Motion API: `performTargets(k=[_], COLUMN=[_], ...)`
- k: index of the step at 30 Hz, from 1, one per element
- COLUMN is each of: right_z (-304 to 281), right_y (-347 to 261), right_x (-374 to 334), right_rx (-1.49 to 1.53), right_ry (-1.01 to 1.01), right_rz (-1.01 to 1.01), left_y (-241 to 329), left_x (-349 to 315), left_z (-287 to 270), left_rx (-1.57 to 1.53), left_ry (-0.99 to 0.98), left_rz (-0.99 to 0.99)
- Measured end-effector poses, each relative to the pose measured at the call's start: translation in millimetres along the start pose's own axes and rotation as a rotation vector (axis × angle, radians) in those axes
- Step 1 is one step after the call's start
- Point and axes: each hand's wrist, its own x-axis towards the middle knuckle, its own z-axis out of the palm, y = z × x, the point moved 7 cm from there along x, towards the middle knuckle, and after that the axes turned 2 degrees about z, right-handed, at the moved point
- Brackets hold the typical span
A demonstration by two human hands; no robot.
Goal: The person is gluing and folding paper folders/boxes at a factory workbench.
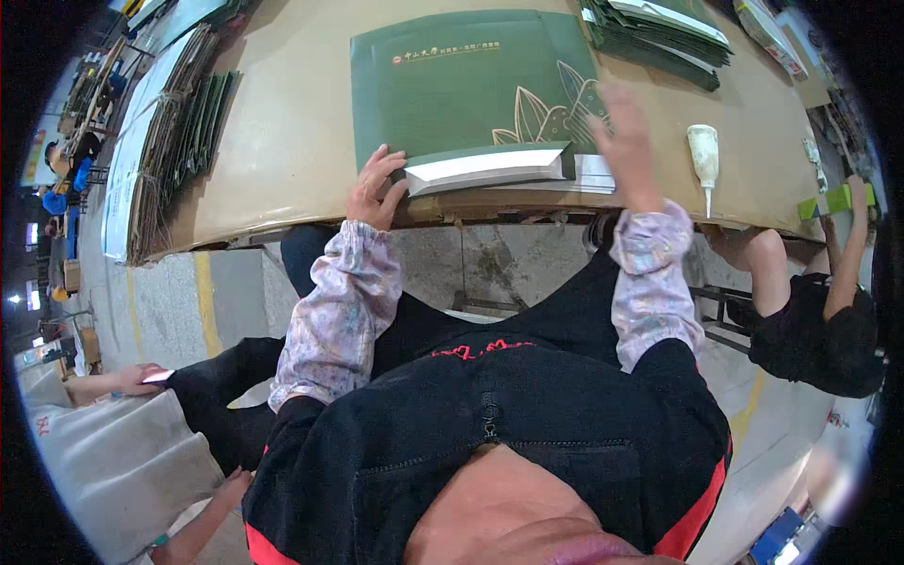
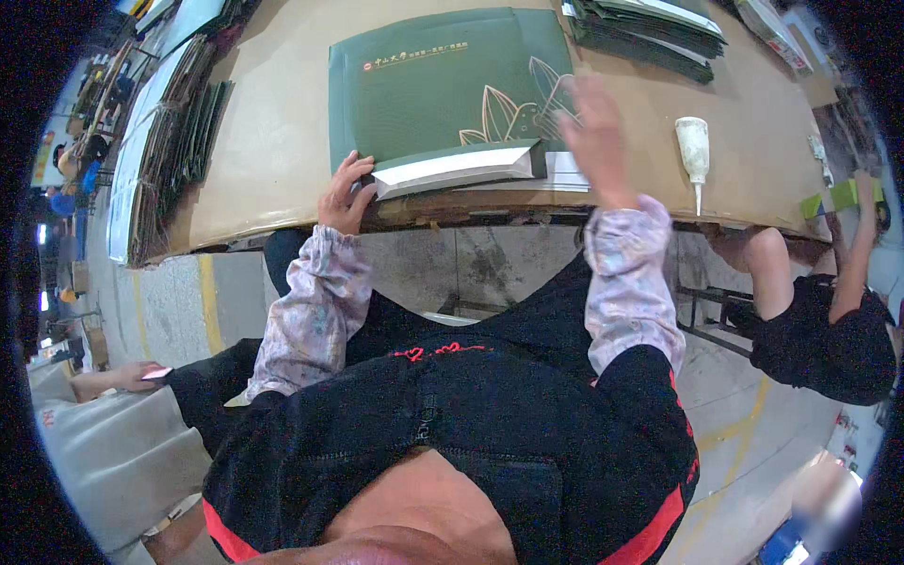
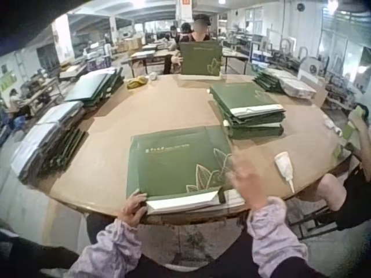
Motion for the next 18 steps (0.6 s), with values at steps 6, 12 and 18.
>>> performTargets(k=[6, 12, 18], right_z=[-72.3, -70.4, -64.5], right_y=[147.3, 237.8, 266.5], right_x=[-27.4, -61.7, -59.2], right_rx=[-0.491, -0.463, -0.488], right_ry=[0.124, -0.218, -0.275], right_rz=[0.198, 0.436, 0.57], left_y=[-9.1, -5.0, -17.1], left_x=[17.4, 25.7, 28.5], left_z=[-1.4, -2.7, -3.8], left_rx=[0.014, -0.08, -0.06], left_ry=[0.168, -0.082, -0.082], left_rz=[-0.136, 0.072, -0.037])
